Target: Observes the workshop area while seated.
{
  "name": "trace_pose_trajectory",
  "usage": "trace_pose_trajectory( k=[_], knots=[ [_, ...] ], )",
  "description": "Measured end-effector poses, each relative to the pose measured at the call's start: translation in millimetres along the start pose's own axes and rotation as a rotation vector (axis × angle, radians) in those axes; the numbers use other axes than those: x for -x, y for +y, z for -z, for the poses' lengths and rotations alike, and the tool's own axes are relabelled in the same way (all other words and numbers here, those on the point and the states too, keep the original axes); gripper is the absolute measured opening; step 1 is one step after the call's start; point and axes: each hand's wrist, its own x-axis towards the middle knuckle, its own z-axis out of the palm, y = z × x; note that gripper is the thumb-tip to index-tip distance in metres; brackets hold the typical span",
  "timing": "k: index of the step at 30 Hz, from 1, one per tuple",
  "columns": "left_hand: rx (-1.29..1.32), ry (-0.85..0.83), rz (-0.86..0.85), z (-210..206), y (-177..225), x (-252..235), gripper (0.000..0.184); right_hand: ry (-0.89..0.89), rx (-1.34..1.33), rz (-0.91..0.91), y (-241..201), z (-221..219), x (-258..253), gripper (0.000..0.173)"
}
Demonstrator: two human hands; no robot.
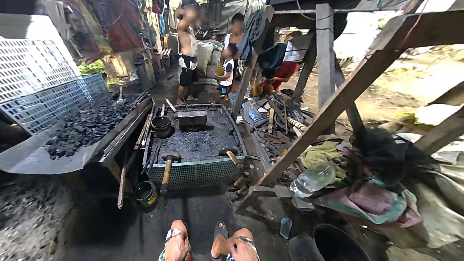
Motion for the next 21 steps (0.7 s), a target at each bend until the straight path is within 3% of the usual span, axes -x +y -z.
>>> trace_pose_trajectory(
  k=[21],
  knots=[
    [0.001, -0.001, -0.001, -0.9, -0.6, -1.5, 0.04, -0.03, 0.009, -0.011, -2.1, 2.9, 0.4, 0.048]
  ],
)
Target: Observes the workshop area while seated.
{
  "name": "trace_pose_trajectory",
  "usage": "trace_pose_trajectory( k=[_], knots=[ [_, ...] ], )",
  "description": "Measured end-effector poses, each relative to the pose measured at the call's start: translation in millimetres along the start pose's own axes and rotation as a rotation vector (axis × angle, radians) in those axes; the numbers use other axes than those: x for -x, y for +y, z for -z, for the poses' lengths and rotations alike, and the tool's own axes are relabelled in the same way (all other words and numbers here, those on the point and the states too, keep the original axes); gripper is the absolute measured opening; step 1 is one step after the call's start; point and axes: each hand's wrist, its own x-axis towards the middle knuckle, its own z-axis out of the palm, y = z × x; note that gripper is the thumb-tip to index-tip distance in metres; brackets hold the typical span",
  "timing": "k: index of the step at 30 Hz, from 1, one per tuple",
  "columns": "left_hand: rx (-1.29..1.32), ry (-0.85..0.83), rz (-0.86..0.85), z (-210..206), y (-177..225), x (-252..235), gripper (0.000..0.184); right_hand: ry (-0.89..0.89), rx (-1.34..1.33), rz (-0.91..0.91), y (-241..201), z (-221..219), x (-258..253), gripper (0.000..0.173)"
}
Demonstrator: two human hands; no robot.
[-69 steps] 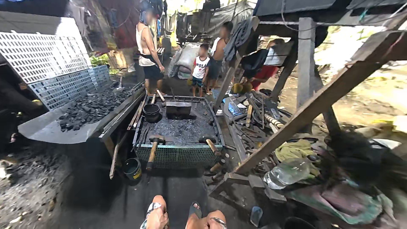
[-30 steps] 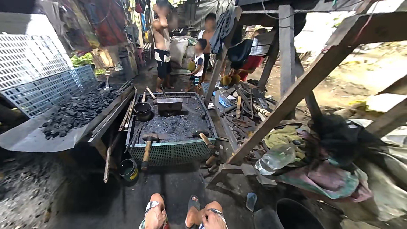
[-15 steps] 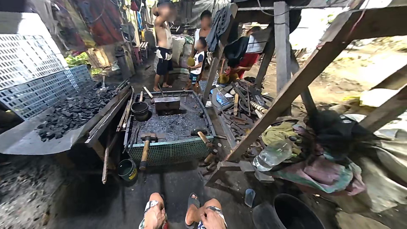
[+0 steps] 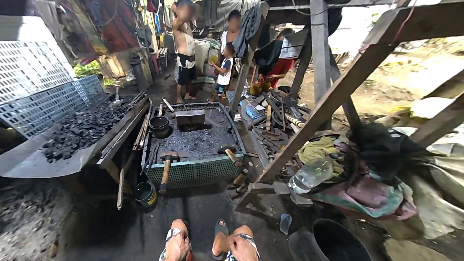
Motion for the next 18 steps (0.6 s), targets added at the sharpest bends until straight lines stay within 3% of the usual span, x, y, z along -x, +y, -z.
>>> trace_pose_trajectory(
  k=[18],
  knots=[
    [-0.005, 0.004, -0.013, 0.9, -1.3, -0.4, 0.04, 0.042, -0.006, 0.004, 2.6, -7.3, -4.4, 0.048]
  ],
)
